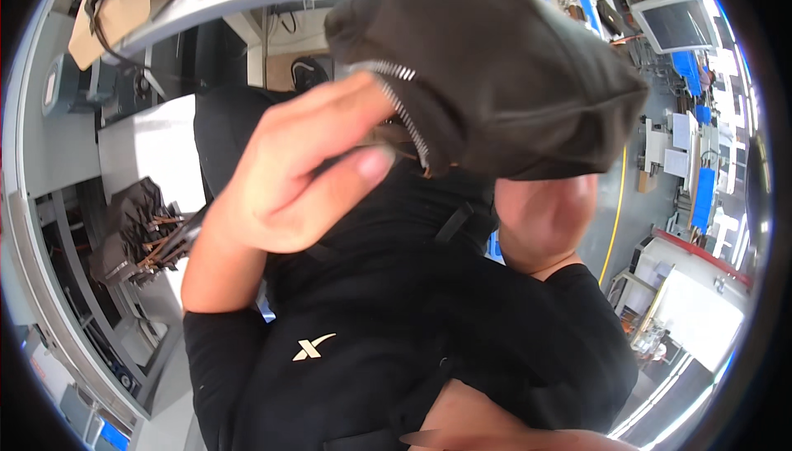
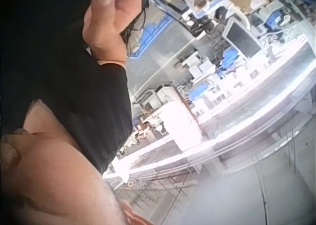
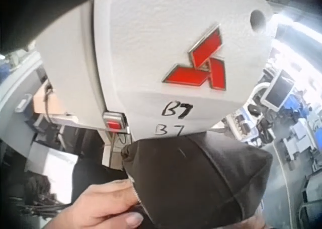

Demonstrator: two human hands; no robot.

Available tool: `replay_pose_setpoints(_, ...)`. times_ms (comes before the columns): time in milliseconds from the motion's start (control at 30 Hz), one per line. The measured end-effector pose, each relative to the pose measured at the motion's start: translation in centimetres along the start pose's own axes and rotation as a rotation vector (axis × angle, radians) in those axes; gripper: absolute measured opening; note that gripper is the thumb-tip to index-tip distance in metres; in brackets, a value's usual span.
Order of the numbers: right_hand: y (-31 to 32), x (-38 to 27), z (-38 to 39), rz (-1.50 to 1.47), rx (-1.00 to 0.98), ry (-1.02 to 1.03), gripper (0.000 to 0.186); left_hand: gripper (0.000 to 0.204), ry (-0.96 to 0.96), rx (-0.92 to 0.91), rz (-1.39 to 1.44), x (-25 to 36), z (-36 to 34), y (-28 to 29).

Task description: Sewing and assembling a leather pouch using an industrial sewing machine.

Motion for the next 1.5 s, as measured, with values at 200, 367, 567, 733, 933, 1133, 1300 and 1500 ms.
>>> replay_pose_setpoints(200, -6.8, 2.7, 3.5, 0.829, -0.843, 0.485, 0.039, 0.030, 0.013, -0.018, -0.084, 0.6, -1.0, 0.1)
replay_pose_setpoints(367, -4.3, 2.5, 0.6, 1.557, -0.522, 0.588, 0.044, 0.022, -0.128, 0.089, -0.355, 0.6, -1.1, -0.3)
replay_pose_setpoints(567, 1.0, 1.2, -3.4, 1.786, -0.277, 0.876, 0.031, 0.030, -0.399, 0.135, -1.219, -1.7, 0.9, -2.5)
replay_pose_setpoints(733, 2.9, 1.9, -3.0, 1.889, -0.206, 0.968, 0.026, 0.029, -0.510, 0.288, -1.495, -4.3, 1.6, -2.3)
replay_pose_setpoints(933, 4.7, 2.3, -2.9, 2.000, -0.333, 0.877, 0.030, 0.012, -0.641, 0.293, -1.465, -4.8, 1.8, -2.1)
replay_pose_setpoints(1133, 4.3, 2.7, -4.0, 1.773, -0.306, 0.930, 0.035, 0.031, -0.553, 0.137, -1.410, -3.6, 1.5, -1.4)
replay_pose_setpoints(1300, 4.0, 4.0, -4.5, 1.560, -0.308, 1.051, 0.034, 0.040, -0.352, 0.130, -1.443, -4.4, 1.3, -0.7)
replay_pose_setpoints(1500, 1.9, 3.9, -5.3, 1.536, 0.005, 1.385, 0.019, 0.017, -0.503, 0.171, -1.715, -4.5, 1.1, -0.9)
Point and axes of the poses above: each hand's wrist, its own z-axis away from the middle knuckle, its own y-axis out of the back of the hand, x = y × z, the point moved 4 cm from there along -z, towards the middle knuckle, and after that the axes turned 6 degrees about x, right-handed, at the moved point
